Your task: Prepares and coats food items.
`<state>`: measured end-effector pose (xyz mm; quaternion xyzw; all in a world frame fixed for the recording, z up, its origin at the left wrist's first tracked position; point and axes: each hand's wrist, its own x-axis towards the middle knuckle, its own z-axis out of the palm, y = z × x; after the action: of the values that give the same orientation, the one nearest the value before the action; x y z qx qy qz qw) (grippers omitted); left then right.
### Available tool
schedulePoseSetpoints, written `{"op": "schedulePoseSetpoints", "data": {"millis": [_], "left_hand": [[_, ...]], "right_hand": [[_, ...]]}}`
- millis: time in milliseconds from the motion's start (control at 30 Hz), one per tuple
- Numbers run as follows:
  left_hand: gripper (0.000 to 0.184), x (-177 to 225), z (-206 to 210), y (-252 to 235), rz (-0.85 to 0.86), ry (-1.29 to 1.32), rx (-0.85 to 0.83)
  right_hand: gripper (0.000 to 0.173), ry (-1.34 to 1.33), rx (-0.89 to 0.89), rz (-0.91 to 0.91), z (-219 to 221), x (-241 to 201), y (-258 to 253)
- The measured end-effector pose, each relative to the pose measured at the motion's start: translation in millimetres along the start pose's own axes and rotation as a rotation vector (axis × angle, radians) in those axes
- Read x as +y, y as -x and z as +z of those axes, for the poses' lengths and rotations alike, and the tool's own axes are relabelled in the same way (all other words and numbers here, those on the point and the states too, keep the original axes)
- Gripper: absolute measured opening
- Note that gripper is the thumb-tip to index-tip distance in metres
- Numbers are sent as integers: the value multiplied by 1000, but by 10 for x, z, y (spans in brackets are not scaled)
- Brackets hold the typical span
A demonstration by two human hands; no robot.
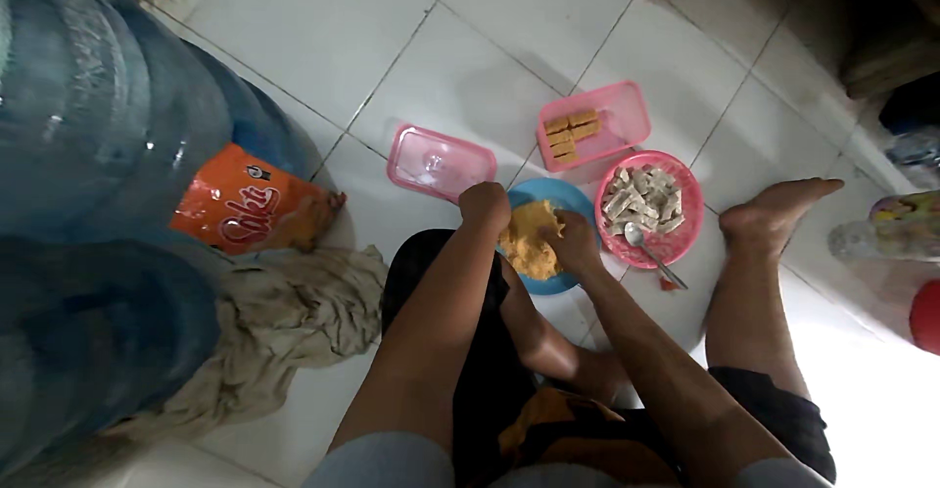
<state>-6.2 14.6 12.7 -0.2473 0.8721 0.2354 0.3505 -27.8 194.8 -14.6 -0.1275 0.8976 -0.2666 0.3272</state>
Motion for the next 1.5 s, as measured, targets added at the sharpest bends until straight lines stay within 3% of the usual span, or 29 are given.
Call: {"op": "schedulePoseSetpoints", "data": {"millis": [100,267,433,533,967,1100,1267,1500], "left_hand": [[26,-17,2,1,0,7,-2],[25,-16,-1,-27,-8,-7,2],[26,16,-20,-29,-5,-12,-19],[26,2,7,-35,-11,-21,-22],[29,-21,18,-25,-5,2,-3],[27,-2,-10,-29,2,-3,-5],[26,-6,13,-38,2,1,-2],[26,1,4,-29,-6,-14,-13]], "right_hand": [[85,242,105,1,317,-8,1],[77,435,396,-314,741,243,-151],[57,386,334,-437,819,392,-267],[53,393,356,-434,869,402,-252],[73,517,241,-504,774,359,-251],[69,300,276,-386,557,299,-169],[99,255,123,-29,362,112,35],[55,191,51,45,220,24,-141]]}}
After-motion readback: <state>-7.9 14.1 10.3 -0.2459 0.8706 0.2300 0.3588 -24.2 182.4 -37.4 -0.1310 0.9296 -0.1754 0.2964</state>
